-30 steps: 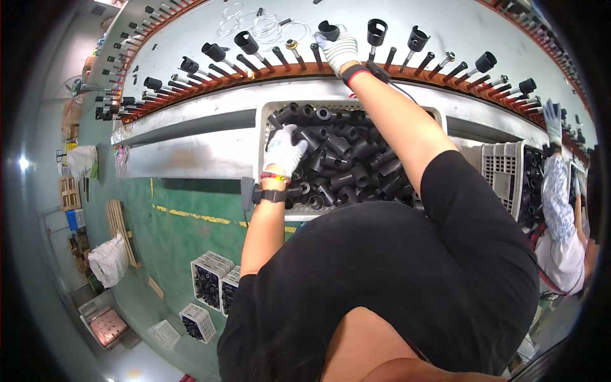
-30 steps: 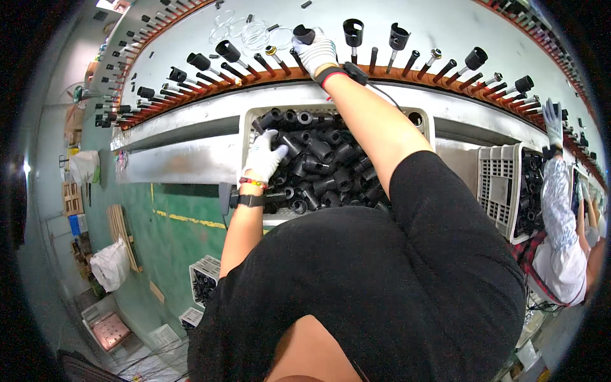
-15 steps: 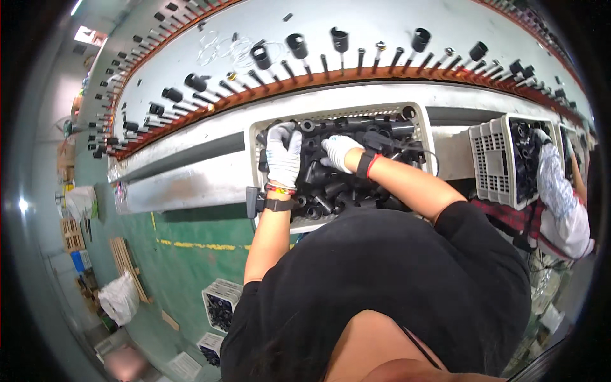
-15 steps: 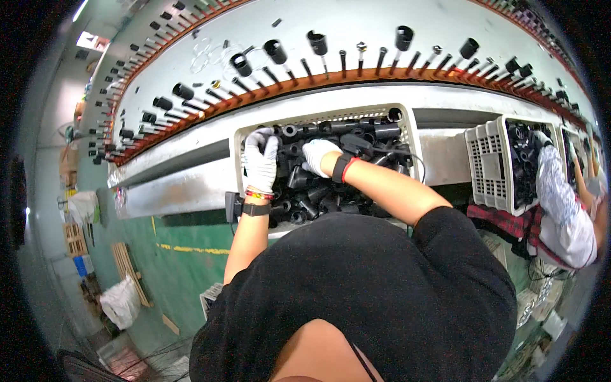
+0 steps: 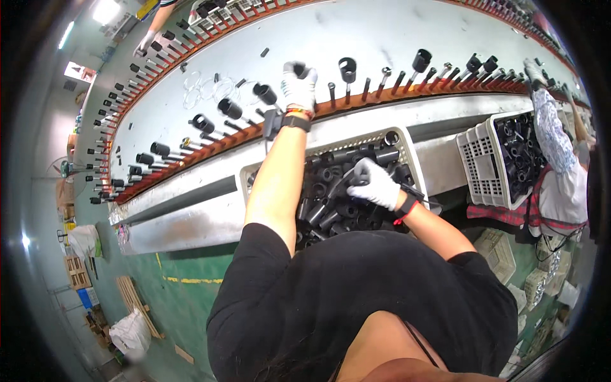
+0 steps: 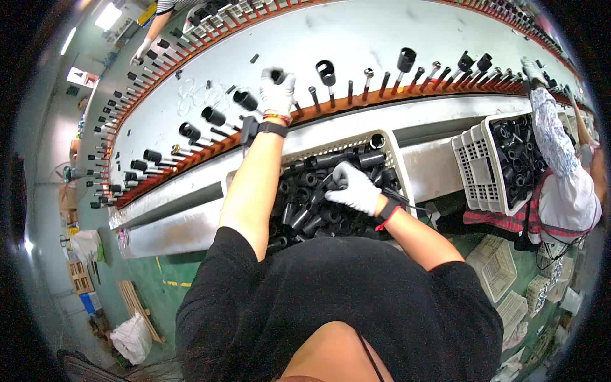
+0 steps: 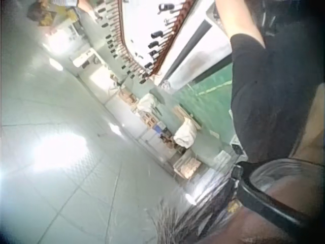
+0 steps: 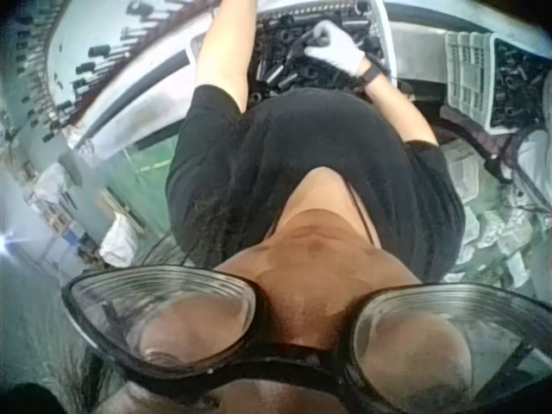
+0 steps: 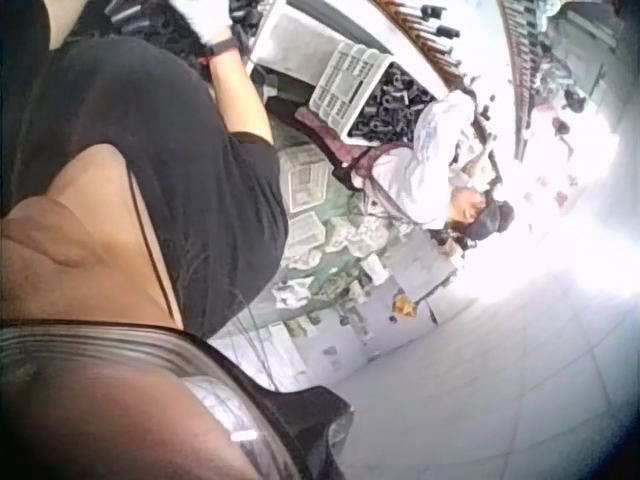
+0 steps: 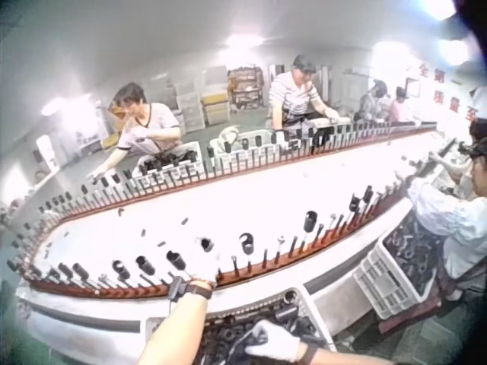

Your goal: Sort and place black plastic parts from a storage crate onto designated slots on a moving conveyor line.

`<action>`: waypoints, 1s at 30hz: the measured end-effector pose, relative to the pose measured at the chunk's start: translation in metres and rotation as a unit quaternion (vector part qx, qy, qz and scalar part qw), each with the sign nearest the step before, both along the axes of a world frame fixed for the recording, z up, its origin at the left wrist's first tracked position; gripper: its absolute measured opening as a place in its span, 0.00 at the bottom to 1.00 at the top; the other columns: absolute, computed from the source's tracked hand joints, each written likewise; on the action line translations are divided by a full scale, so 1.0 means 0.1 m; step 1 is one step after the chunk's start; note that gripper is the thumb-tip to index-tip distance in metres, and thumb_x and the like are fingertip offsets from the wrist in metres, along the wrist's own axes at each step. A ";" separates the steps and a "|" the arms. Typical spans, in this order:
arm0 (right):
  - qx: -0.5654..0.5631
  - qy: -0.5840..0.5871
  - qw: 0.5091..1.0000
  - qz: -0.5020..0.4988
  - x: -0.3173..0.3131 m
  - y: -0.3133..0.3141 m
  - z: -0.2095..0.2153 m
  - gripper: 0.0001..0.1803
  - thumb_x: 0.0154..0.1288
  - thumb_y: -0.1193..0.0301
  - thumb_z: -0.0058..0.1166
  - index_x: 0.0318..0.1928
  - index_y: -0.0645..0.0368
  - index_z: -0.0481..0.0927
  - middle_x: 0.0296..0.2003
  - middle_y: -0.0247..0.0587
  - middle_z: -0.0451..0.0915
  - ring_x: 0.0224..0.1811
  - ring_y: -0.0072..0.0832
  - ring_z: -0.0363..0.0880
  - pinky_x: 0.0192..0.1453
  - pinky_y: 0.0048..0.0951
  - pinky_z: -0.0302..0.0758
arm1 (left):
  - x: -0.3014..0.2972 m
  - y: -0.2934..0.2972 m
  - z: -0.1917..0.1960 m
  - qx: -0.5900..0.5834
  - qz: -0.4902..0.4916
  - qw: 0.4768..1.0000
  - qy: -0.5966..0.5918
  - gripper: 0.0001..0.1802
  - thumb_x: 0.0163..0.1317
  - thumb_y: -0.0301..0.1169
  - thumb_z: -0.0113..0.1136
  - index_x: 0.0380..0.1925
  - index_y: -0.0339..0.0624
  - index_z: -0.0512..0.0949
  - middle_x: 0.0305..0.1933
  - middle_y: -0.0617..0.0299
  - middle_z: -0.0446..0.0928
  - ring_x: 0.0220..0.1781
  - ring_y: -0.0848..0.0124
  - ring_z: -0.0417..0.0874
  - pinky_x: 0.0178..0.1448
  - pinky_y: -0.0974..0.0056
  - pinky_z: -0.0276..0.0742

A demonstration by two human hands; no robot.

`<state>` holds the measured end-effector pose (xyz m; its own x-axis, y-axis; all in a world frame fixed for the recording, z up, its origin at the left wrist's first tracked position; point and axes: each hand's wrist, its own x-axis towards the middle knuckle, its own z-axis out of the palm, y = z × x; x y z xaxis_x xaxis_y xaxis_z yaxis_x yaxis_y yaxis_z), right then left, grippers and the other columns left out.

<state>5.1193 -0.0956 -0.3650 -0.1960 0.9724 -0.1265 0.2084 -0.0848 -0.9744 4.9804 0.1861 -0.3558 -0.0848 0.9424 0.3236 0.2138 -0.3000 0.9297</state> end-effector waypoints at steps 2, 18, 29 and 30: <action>-0.039 0.227 0.964 -0.130 0.32 0.05 0.05 0.22 0.57 0.76 0.62 0.50 0.56 0.67 0.36 0.43 0.78 0.39 0.37 0.81 0.48 0.37 0.79 | -0.03 -0.10 0.08 -0.026 -0.045 0.998 0.043 0.15 0.54 0.28 0.67 0.41 0.41 0.74 0.31 0.62 0.77 0.33 0.71 0.77 0.41 0.63 0.76; 0.225 -0.061 0.874 -0.426 2.42 2.42 -0.39 0.13 0.54 0.75 0.66 0.40 0.61 0.80 0.32 0.36 0.83 0.31 0.25 0.79 0.39 0.28 0.78 | -0.88 -0.40 -0.21 0.089 0.038 0.986 0.136 0.50 0.45 0.27 0.74 0.69 0.40 0.57 0.62 0.49 0.67 0.65 0.56 0.68 0.72 0.55 0.62; 0.280 -0.312 0.860 -0.291 1.29 1.49 -0.29 0.29 0.57 0.63 0.66 0.57 0.62 0.73 0.41 0.48 0.80 0.48 0.41 0.78 0.57 0.38 0.74 | -0.22 -2.46 -0.53 -0.068 -0.277 0.737 0.612 0.26 0.59 0.46 0.63 0.54 0.43 0.77 0.46 0.55 0.78 0.50 0.57 0.79 0.54 0.53 0.74; 0.203 -0.327 0.905 -0.179 1.23 1.25 -0.29 0.30 0.57 0.61 0.65 0.57 0.62 0.73 0.45 0.51 0.79 0.51 0.45 0.77 0.58 0.42 0.74 | -0.17 -2.53 -0.57 -0.060 -0.264 0.732 0.626 0.28 0.58 0.47 0.64 0.55 0.44 0.76 0.46 0.56 0.78 0.50 0.59 0.78 0.53 0.54 0.73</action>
